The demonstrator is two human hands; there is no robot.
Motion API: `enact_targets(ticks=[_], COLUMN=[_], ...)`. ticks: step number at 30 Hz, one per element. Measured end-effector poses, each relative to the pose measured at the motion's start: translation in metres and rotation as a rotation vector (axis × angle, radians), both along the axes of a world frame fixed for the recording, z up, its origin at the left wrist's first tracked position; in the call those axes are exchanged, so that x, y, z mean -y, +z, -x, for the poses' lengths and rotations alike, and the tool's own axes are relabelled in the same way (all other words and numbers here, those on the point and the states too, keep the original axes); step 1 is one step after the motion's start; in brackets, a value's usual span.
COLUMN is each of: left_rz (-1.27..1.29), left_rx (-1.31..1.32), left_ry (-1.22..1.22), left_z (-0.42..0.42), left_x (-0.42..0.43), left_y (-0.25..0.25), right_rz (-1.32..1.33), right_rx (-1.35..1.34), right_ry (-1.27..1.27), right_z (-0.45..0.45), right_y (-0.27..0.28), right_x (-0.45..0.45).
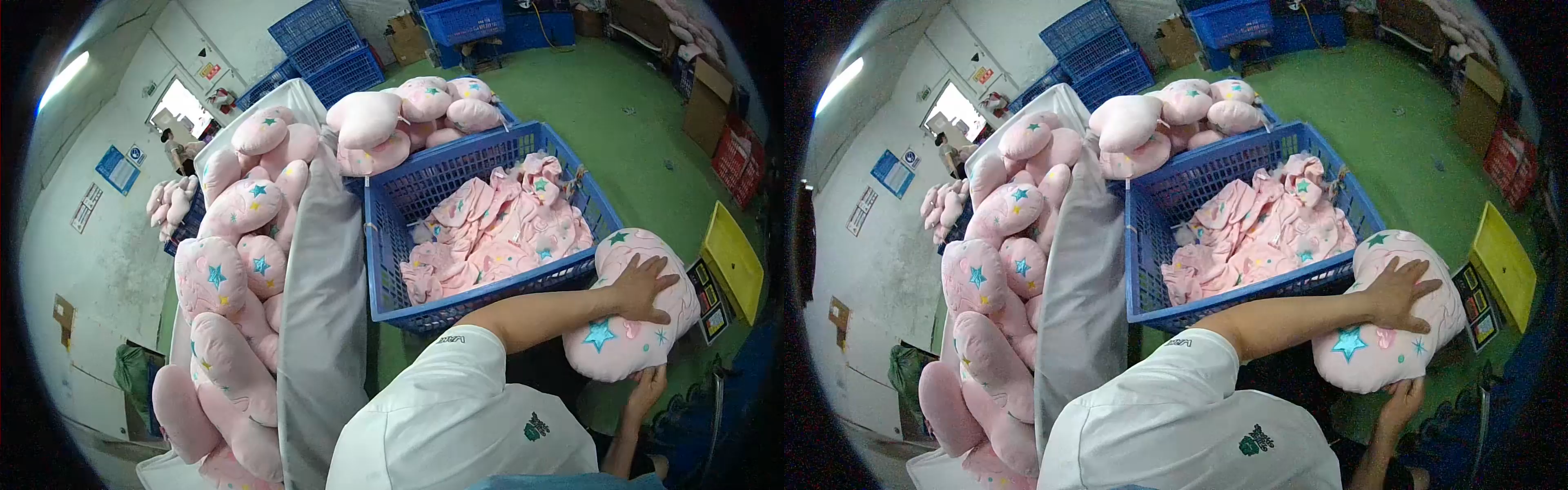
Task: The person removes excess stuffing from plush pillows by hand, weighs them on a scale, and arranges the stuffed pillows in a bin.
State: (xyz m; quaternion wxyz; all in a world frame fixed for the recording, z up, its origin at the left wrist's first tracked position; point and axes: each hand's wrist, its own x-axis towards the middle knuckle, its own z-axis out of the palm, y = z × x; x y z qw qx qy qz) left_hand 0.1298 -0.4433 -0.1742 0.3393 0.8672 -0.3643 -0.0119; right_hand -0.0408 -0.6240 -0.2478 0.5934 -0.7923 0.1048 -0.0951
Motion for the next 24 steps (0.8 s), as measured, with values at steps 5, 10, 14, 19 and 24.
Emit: enact_targets(ticks=[5, 10, 14, 19, 24], left_rz=[-0.038, -0.048, 0.025, 0.093, -0.012], left_rx=[0.014, 0.061, 0.052, 0.215, 0.13], left_ry=[-0.016, -0.022, 0.043, -0.046, -0.03], left_z=[0.01, 0.008, 0.0, -0.011, -0.004], left_x=[0.009, 0.01, 0.005, 0.01, 0.017], left_y=[0.005, 0.003, -0.019, -0.021, -0.006], right_rz=[-0.653, -0.969, -0.077, -1.03, -1.276], right_rx=[0.09, 0.187, -0.064, -0.037, -0.107], right_ry=[-0.227, -0.17, -0.205, -0.233, -0.191], right_z=[0.031, 0.047, 0.055, 0.055, 0.057], right_y=[0.035, 0.04, 0.048, 0.066, 0.058], right_x=[-0.035, -0.035, -0.021, -0.016, -0.006])
